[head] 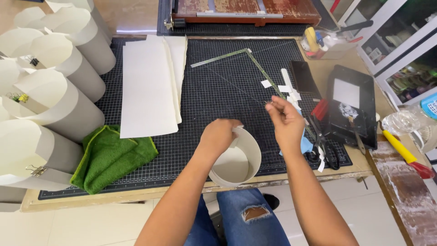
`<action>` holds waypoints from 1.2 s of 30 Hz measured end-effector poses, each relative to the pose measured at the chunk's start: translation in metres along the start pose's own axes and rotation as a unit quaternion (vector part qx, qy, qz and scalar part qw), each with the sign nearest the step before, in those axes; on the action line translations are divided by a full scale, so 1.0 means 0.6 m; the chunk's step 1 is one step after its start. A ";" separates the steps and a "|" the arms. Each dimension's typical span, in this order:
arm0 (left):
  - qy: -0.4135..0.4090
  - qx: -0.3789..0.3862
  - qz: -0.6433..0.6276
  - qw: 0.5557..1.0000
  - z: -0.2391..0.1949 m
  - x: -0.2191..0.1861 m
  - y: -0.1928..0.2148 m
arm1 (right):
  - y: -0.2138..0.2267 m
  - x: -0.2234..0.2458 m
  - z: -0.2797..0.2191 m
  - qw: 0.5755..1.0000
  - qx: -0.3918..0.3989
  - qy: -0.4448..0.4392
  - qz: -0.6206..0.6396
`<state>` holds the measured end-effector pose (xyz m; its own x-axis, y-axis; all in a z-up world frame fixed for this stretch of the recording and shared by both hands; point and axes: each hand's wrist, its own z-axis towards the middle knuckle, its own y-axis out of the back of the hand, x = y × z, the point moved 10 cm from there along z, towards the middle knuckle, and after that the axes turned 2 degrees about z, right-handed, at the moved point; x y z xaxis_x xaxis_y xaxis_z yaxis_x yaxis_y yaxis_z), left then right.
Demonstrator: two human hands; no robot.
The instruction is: Assembling and finishing cylindrical paper containers using scissors and a brush
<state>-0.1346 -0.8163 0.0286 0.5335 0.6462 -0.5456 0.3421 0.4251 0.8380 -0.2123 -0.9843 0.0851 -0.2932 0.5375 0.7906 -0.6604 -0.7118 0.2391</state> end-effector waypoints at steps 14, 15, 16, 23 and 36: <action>0.000 0.001 0.014 1.000 -0.003 0.002 0.002 | -0.025 -0.099 -0.042 0.990 0.045 -0.044 -0.124; 0.008 0.006 0.014 1.000 -0.008 0.004 0.001 | -0.016 -0.066 -0.044 0.995 0.026 -0.072 -0.068; 0.009 0.008 0.013 1.000 -0.006 0.006 -0.003 | -0.019 -0.049 -0.046 0.995 0.027 -0.073 -0.070; 0.009 0.022 0.014 1.000 -0.006 0.025 -0.002 | -0.124 0.037 -0.068 0.938 0.215 0.140 -0.234; 0.041 0.040 -0.164 0.985 -0.044 0.053 0.036 | -0.151 0.159 -0.101 0.874 0.105 0.381 -0.283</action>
<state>-0.1309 -0.7697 0.0293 0.3212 0.5328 -0.7829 0.5467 0.5707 0.6128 -0.2226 -0.8413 0.1044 -0.3886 0.9184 -0.0750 -0.7309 -0.2576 0.6320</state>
